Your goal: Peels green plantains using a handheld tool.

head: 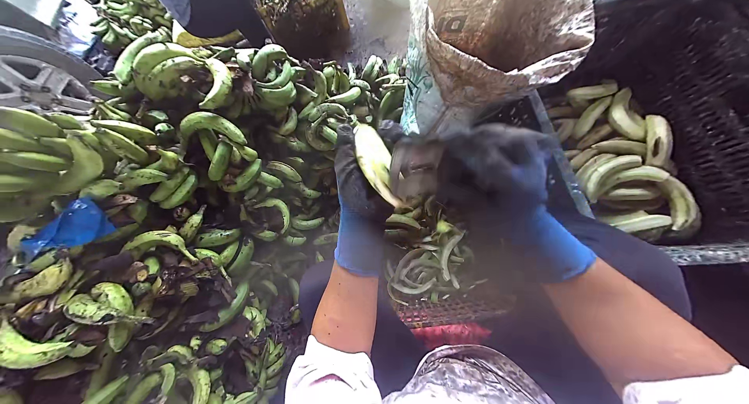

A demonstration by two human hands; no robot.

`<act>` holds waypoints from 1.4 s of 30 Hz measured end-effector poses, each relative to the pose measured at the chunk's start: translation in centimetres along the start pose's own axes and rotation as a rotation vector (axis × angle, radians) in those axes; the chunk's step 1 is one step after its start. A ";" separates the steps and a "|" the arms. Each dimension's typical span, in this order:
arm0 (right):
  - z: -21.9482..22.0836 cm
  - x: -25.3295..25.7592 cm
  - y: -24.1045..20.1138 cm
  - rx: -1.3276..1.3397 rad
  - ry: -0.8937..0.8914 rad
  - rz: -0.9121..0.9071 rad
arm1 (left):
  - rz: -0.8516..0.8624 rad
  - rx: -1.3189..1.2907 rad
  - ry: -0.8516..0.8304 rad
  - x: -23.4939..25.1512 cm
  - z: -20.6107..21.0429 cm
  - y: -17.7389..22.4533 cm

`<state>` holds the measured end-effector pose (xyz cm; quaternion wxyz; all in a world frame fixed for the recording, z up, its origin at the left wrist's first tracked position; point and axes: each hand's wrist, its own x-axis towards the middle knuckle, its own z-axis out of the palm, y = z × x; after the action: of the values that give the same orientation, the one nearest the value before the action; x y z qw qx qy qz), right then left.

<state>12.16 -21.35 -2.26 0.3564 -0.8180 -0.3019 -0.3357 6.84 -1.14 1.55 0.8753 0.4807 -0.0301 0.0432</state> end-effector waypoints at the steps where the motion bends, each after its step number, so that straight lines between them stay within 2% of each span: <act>1: 0.2 -0.5 -0.8 -0.010 0.015 -0.108 | -0.007 -0.093 0.049 -0.1 0.1 0.2; 2: 0.4 -0.4 -1.3 -0.011 0.017 -0.156 | -0.015 -0.161 0.061 -0.1 0.1 0.2; 4: 0.7 0.3 -1.6 0.039 -0.022 -0.091 | -0.007 -0.145 0.032 -0.1 0.4 0.1; 10: 0.6 0.7 -0.9 0.098 -0.063 0.007 | 0.011 0.262 0.028 -0.8 0.2 -0.1; 11: 0.6 1.1 -0.5 0.132 -0.099 0.096 | 0.024 0.358 -0.002 -0.9 0.5 -0.1; 13: 0.7 2.4 1.3 0.201 -0.207 0.414 | -0.067 0.460 -0.015 -1.1 1.5 0.0; 14: 0.7 2.9 2.4 0.224 -0.252 0.566 | -0.107 0.462 -0.015 -1.0 1.9 -0.1; 15: 0.5 2.9 3.1 0.227 -0.256 0.623 | -0.122 0.408 0.005 -0.8 1.8 -0.2; 16: 0.1 2.7 3.1 0.183 -0.245 0.569 | -0.113 0.336 0.032 -0.5 1.4 -0.1; 18: -1.0 1.5 1.7 0.100 -0.239 0.246 | -0.078 0.152 0.086 -0.3 0.1 0.6; 20: -1.8 0.5 0.1 0.083 -0.239 -0.074 | -0.026 -0.018 0.036 -0.3 -1.1 1.3; 21: -1.8 0.3 -0.6 0.073 -0.219 -0.160 | -0.041 -0.064 0.053 -0.1 -1.2 1.5; 22: -1.6 0.3 -1.1 0.071 -0.206 -0.172 | -0.056 -0.068 0.068 0.2 -1.0 1.5; 25: -0.2 1.5 -1.4 0.136 -0.187 0.091 | -0.034 0.096 0.054 -0.1 0.8 0.1; 28: 0.5 2.9 1.6 0.225 -0.160 0.475 | -0.166 0.017 0.011 0.0 1.5 -0.8; 29: 0.1 3.0 2.3 0.292 -0.179 0.514 | -0.175 -0.014 0.004 0.0 0.9 -0.9; 31: -1.4 2.5 2.2 0.404 -0.240 0.403 | -0.116 0.037 0.022 0.1 -1.0 -0.6; 33: -2.6 1.4 1.3 0.431 -0.372 0.161 | -0.043 0.119 0.020 0.5 -2.5 -0.2; 35: -2.7 0.8 0.3 0.367 -0.465 -0.032 | -0.086 0.116 0.089 0.4 -2.5 0.1; 36: -2.4 0.7 -0.2 0.313 -0.471 -0.066 | -0.104 0.142 0.105 0.2 -2.2 0.2; 39: -0.6 0.9 -0.2 0.222 -0.306 0.082 | -0.065 0.269 0.056 -1.0 -1.0 -0.4; 42: 0.2 2.4 2.0 0.239 -0.140 0.437 | -0.184 0.098 -0.062 -2.4 -1.5 -1.1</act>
<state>15.07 -21.72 -1.29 0.4929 -0.8372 -0.1792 -0.1553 4.63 -0.51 -0.38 0.8496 0.5249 -0.0106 -0.0507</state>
